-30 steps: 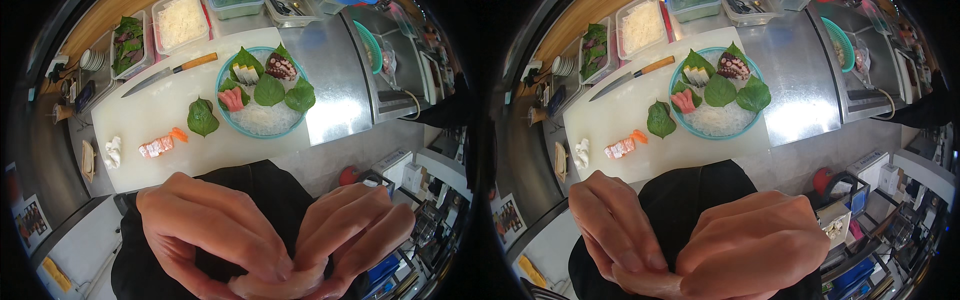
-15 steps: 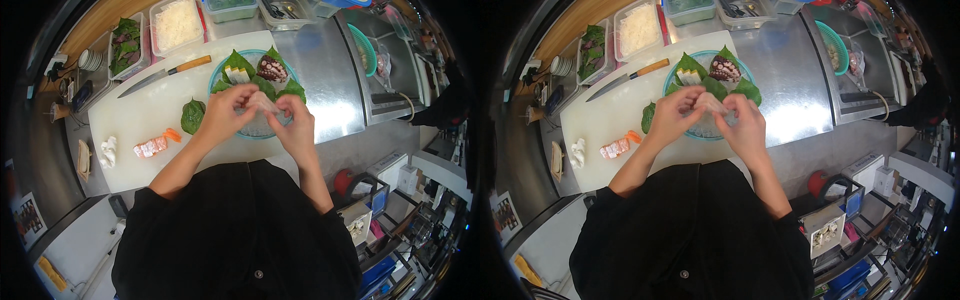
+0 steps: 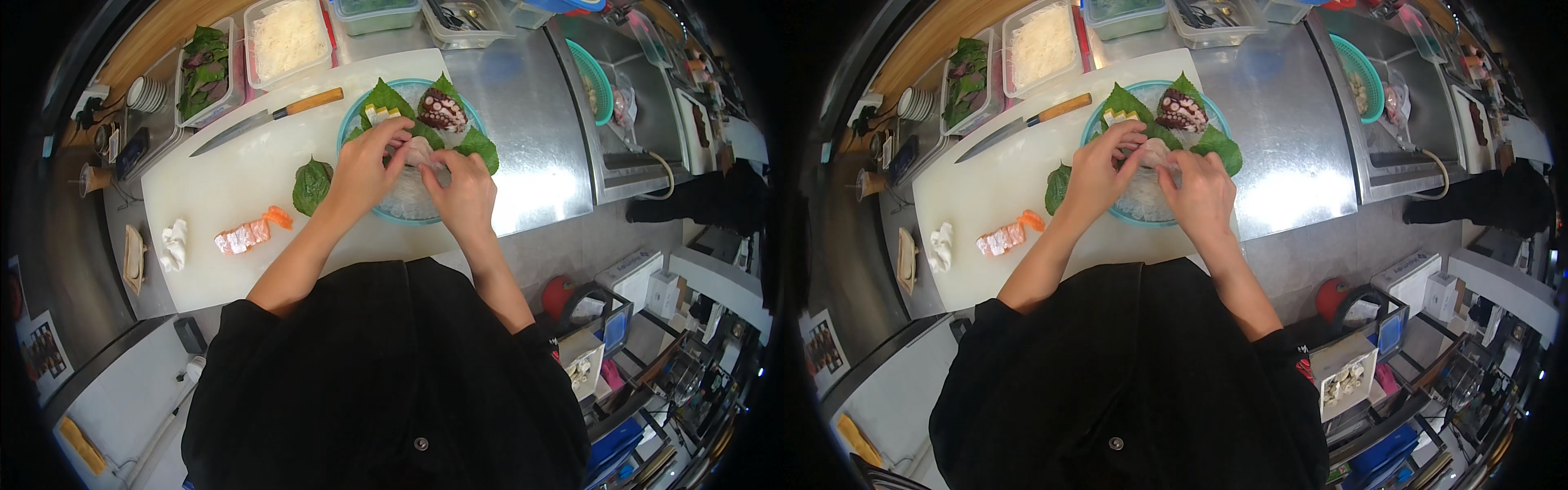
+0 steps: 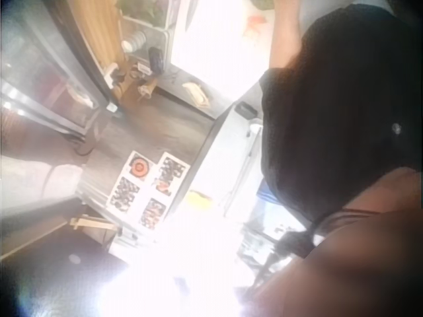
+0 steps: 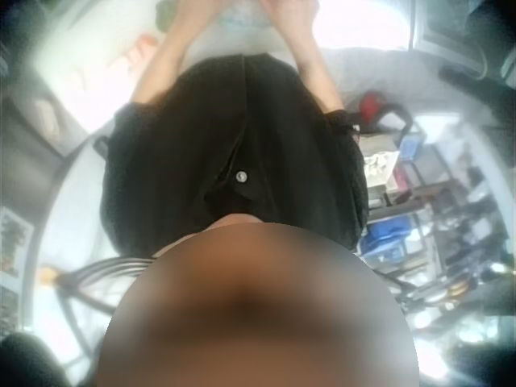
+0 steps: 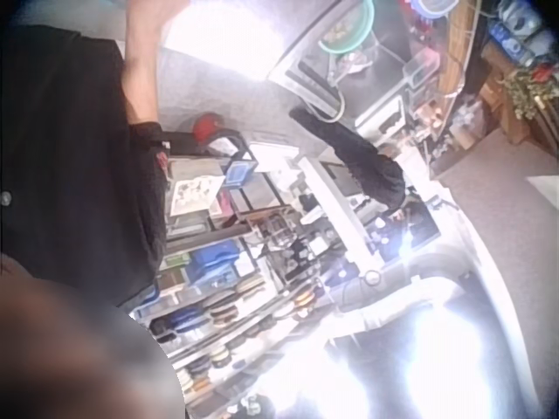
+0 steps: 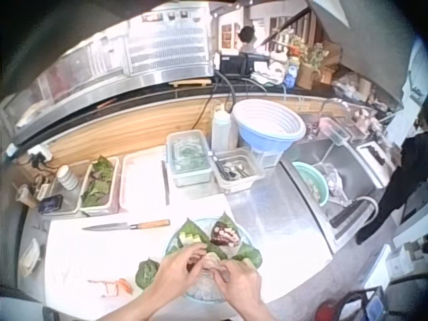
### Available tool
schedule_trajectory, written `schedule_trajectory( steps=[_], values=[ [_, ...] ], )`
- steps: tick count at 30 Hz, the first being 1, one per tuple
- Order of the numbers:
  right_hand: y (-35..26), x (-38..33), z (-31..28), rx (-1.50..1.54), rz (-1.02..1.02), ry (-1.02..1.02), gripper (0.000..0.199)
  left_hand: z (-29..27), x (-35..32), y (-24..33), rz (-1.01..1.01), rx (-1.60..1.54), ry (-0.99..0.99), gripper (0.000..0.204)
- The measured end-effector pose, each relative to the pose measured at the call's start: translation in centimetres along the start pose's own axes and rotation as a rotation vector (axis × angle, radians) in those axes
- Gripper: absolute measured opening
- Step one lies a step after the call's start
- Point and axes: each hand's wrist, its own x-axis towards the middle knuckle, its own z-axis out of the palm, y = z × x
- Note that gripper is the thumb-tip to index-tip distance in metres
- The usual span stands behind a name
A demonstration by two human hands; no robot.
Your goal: The person arranges green leaves on a plate filled with ice, then places various pieces of raw fish and seafood on the leaves. They wash their hands at the sink, dry them with a paper towel, and continue arranging additional fish pieces on the plate.
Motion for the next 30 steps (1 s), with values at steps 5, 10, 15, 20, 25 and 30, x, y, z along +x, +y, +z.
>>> schedule_trajectory(
  steps=[5, 10, 15, 20, 25, 30],
  values=[
    [-0.4, 0.3, 0.0, 0.022, 0.001, 0.014, 0.029, -0.9, 0.3, 0.0, 0.028, 0.014, -0.142, 0.052],
    [-0.2, 0.5, 1.2, -0.094, -0.072, 0.003, 0.032, -0.6, 0.3, -0.4, 0.124, 0.191, -0.198, 0.066],
    [-0.1, 0.2, 1.0, 0.013, -0.122, -0.017, 0.032, -0.7, -0.2, -0.3, 0.17, 0.296, -0.225, 0.072],
    [-0.2, 1.6, -2.6, 0.619, 0.229, -0.033, 0.03, -1.1, -0.5, 0.5, 0.202, 0.324, -0.185, 0.07],
    [-3.6, 1.7, -10.8, 1.186, 0.378, -0.218, 0.032, -0.9, -0.4, 0.3, 0.239, 0.318, -0.159, 0.057],
    [-10.0, 0.0, -19.2, 1.228, -0.104, -0.381, 0.035, -0.7, 0.0, -0.2, 0.301, 0.332, -0.09, 0.037]
  ],
)
